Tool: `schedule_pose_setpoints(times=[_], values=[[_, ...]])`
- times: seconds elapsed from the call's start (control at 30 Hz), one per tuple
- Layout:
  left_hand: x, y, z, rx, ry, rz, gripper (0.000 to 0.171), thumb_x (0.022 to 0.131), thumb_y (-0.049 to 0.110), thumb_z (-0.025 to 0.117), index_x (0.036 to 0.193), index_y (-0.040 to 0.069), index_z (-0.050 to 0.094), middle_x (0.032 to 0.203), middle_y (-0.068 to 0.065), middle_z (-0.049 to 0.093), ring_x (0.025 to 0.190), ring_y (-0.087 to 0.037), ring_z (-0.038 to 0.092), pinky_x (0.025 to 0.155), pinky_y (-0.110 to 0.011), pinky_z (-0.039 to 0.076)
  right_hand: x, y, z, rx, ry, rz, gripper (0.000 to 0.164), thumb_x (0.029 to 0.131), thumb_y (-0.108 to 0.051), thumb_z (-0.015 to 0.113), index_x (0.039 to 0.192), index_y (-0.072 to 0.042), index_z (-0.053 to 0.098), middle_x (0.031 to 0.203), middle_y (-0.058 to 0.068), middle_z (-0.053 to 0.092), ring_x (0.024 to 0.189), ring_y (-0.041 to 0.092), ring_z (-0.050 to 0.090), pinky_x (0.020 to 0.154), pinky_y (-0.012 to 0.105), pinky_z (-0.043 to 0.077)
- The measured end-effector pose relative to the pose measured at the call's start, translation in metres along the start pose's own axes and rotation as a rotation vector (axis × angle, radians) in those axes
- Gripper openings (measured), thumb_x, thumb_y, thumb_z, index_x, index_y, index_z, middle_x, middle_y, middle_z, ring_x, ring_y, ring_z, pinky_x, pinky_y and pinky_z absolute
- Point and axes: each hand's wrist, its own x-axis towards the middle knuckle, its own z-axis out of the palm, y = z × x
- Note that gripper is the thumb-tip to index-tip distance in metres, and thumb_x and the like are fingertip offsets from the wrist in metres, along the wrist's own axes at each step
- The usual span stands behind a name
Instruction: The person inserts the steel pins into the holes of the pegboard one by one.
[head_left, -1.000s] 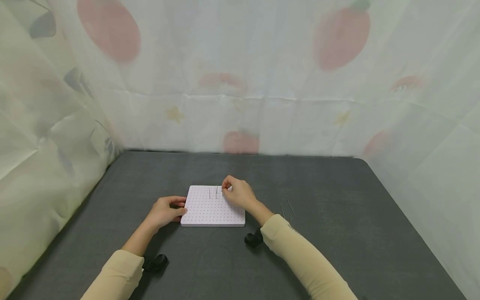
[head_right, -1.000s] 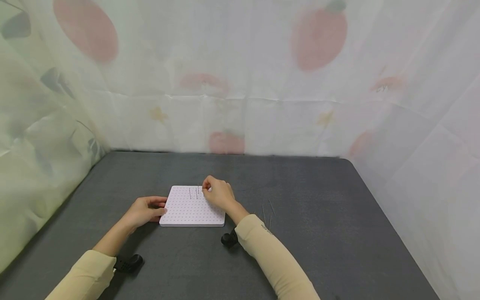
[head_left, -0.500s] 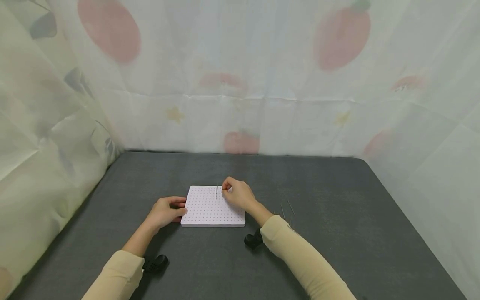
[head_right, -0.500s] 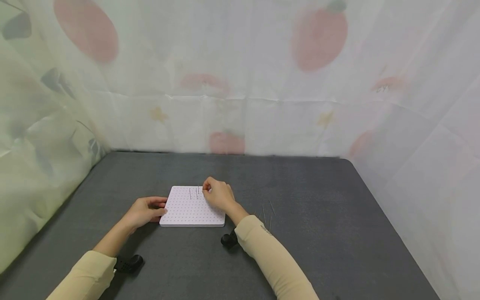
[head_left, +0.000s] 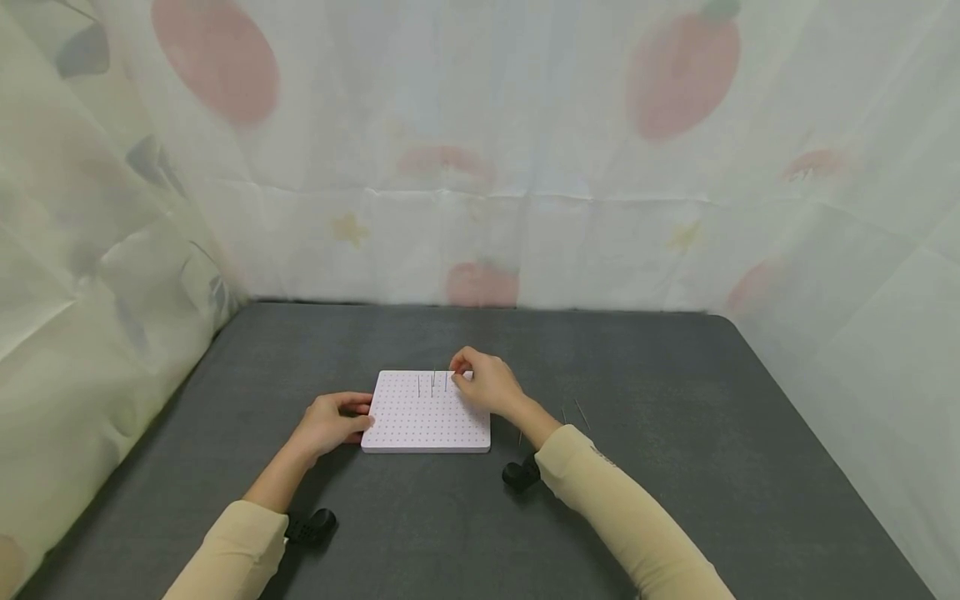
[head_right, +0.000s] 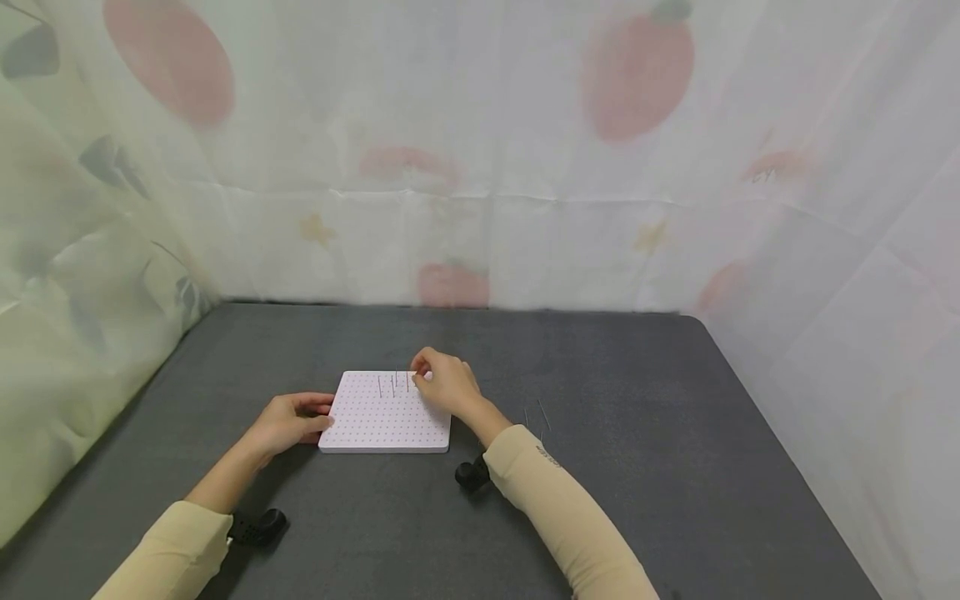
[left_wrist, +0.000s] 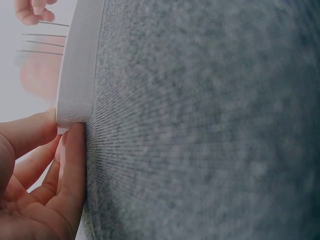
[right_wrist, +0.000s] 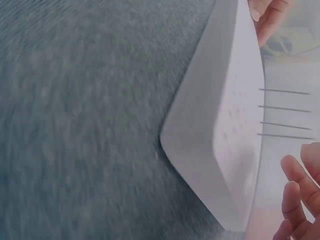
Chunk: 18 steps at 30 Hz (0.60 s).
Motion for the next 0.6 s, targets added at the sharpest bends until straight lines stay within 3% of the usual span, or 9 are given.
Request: schedule_pose_setpoints(times=[0.37,0.6], values=[[0.001,-0.003,-0.003,-0.006,-0.003,0.005,0.044,0.083,0.004,0.066,0.124,-0.004,0.053,0.110,-0.018,0.058,0.081,-0.016,0.063,0.066,-0.032,0.056,-0.006,0.005,-0.021,0.013,-0.018,-0.036,0.013,0.090,-0.020,0.058,0.102,-0.016,0.060,0.092,-0.005,0.064,0.061,0.008,0.048,0.050,0.021,0.039],[0.001,-0.002,-0.003,-0.011,-0.004,0.004,0.045,0.082,0.004,0.066,0.124,-0.004,0.052,0.110,-0.019,0.058,0.081,-0.016,0.063,0.066,-0.032,0.056,-0.015,0.015,-0.033,0.025,-0.018,-0.053,0.015,0.090,-0.019,0.058,0.105,-0.015,0.060,0.095,-0.003,0.064,0.070,0.008,0.054,0.055,0.022,0.044]])
